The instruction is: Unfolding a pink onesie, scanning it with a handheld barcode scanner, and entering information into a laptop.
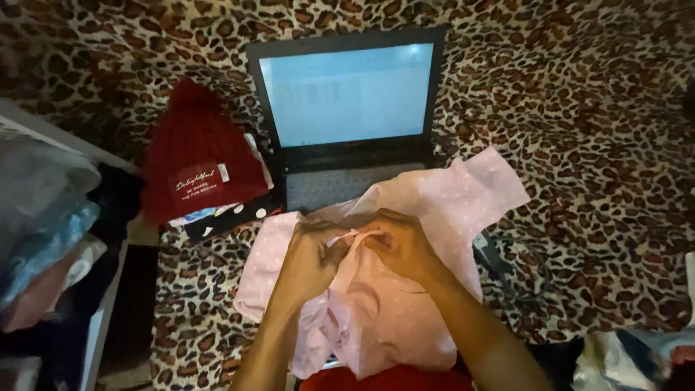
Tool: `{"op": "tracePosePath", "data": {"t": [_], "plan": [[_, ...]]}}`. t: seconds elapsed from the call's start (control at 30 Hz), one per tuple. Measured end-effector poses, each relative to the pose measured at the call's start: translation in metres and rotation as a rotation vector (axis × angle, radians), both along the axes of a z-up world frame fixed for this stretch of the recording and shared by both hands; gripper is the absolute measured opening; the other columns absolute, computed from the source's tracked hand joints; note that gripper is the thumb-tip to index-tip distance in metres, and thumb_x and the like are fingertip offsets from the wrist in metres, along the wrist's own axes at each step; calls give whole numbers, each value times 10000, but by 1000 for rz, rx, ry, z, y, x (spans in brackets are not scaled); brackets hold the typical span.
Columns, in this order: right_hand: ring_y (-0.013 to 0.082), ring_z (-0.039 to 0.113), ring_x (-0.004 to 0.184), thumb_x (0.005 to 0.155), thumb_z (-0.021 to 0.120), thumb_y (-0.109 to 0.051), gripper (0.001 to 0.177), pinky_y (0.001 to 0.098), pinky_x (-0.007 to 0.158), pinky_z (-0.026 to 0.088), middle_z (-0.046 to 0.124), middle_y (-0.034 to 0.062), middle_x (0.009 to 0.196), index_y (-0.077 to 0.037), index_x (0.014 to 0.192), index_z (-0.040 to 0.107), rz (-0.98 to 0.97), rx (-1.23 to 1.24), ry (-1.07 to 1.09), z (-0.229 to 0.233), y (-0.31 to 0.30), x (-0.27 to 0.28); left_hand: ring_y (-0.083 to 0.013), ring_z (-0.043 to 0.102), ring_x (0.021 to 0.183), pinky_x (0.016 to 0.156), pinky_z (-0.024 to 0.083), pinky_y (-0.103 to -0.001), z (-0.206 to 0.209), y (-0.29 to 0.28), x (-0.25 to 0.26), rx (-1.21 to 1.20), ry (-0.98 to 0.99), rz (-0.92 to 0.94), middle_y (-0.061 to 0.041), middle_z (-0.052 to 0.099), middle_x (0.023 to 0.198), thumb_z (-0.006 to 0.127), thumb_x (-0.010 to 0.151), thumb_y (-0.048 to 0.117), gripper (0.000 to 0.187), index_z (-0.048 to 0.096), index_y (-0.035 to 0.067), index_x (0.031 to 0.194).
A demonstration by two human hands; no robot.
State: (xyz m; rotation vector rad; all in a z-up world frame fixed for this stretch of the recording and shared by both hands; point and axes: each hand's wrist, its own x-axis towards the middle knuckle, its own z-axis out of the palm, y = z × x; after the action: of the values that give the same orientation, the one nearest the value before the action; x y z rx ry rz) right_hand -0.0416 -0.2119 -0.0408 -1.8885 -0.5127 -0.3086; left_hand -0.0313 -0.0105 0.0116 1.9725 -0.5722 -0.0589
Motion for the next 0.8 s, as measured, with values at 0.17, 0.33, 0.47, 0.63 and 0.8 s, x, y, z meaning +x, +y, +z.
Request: {"op": "tracePosePath", "data": {"t": [0.17,0.33,0.47,0.63,0.8], "plan": [[311,668,596,859,792,-124,97,378,564,523,696,114,744,-58,861,722,-2,-10,-6,-2,3,-4,-185,536,500,609,502,-345,-16,-4,-9,-18,196,109,-100,580,493,694,853,63,138,823,109,866],[314,723,688,845,791,-80,110,374,625,563,734,111,815,-69,952,766,2,-29,-54,2,-2,3,-217,604,644,668,515,-340,-26,-9,-10,-142,276,184,-122,688,640,702,896,78,115,809,66,858],[314,739,770,878,773,-76,171,385,688,578,749,123,892,-59,1047,776,76,-26,-26,5,-8,6,-168,623,726,721,536,-354,-30,-4,-11,-158,381,202,-149,713,698,692,927,78,137,818,45,888],[434,662,1031,821,788,-102,461,519,818,532,688,193,1124,-36,1259,656,-32,-330,53,4,-30,9,-481,669,967,916,514,-542,-4,8,-8,196,69,441,-255,733,974,623,883,122,200,787,14,923],[444,516,1298,867,676,-103,704,558,1003,437,576,192,1432,-88,1542,474,-217,-704,234,-43,-76,32,-506,646,1118,976,524,-580,-60,40,-3,807,111,584,-282,660,1187,716,804,247,597,598,-1,1334]]}}
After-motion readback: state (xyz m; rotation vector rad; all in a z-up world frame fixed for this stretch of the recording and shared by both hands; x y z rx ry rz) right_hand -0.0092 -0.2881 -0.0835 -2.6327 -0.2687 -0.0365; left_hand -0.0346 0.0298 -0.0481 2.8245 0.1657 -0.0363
